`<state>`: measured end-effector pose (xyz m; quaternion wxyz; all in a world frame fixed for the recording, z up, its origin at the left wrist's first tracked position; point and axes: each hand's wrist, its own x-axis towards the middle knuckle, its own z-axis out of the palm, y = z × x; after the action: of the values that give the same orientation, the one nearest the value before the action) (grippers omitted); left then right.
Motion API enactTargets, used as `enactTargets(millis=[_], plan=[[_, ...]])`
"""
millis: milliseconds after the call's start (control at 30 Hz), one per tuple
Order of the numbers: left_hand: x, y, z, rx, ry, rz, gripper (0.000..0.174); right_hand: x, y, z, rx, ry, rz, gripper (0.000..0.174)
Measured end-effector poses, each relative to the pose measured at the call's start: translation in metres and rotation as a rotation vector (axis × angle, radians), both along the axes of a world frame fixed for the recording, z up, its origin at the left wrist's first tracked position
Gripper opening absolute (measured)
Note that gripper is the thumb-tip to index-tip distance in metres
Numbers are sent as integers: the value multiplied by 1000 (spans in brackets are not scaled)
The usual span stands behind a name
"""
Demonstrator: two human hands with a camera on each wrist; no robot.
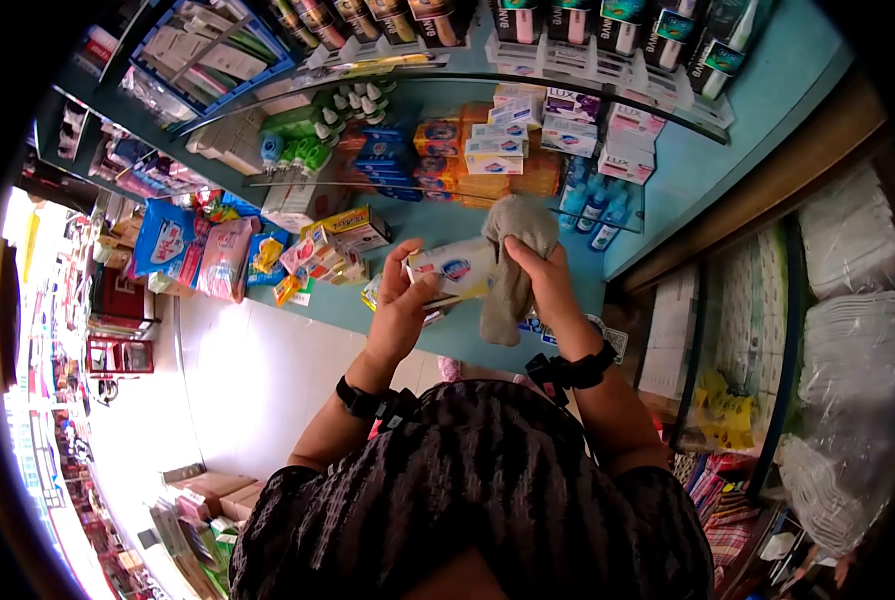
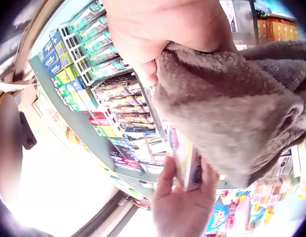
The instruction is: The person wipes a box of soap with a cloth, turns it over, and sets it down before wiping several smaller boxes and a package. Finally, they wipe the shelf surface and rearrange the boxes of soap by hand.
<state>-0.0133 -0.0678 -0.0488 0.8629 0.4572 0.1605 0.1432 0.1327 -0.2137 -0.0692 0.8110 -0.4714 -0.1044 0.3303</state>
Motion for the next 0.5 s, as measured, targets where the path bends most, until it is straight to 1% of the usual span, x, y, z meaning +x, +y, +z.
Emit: enactTargets(millis=[33, 100, 200, 233, 267, 333, 367, 433, 467, 500], plan=[[-2, -1, 1, -4, 30, 14, 37, -3, -1, 4, -27, -61, 58, 31], [-6, -4, -1, -33, 34, -22, 33, -12, -3, 11, -80, -187, 159, 32], [-7, -5, 10, -16, 40, -72, 28, -28, 10, 15, -200, -569, 123, 33], [-8, -3, 18, -30, 52, -85, 28, -30, 12, 19, -197, -520, 119, 34], [-10, 0, 23, -43, 67, -97, 28, -33, 14, 20, -201, -522, 84, 33], [-12, 10, 28, -34, 78, -157, 32, -41, 18, 20, -208, -522, 18, 33], [-13, 16, 29, -31, 86, -187, 34, -44, 20, 19, -193, -483, -5, 32], [-18, 30, 29, 38, 73, -312, 35, -47, 23, 18, -160, -406, -48, 32], [-21, 37, 30, 72, 66, -373, 35, -50, 25, 20, -150, -422, -34, 31], [-25, 42, 34, -36, 44, -453, 41, -51, 27, 22, -140, -439, -19, 31]])
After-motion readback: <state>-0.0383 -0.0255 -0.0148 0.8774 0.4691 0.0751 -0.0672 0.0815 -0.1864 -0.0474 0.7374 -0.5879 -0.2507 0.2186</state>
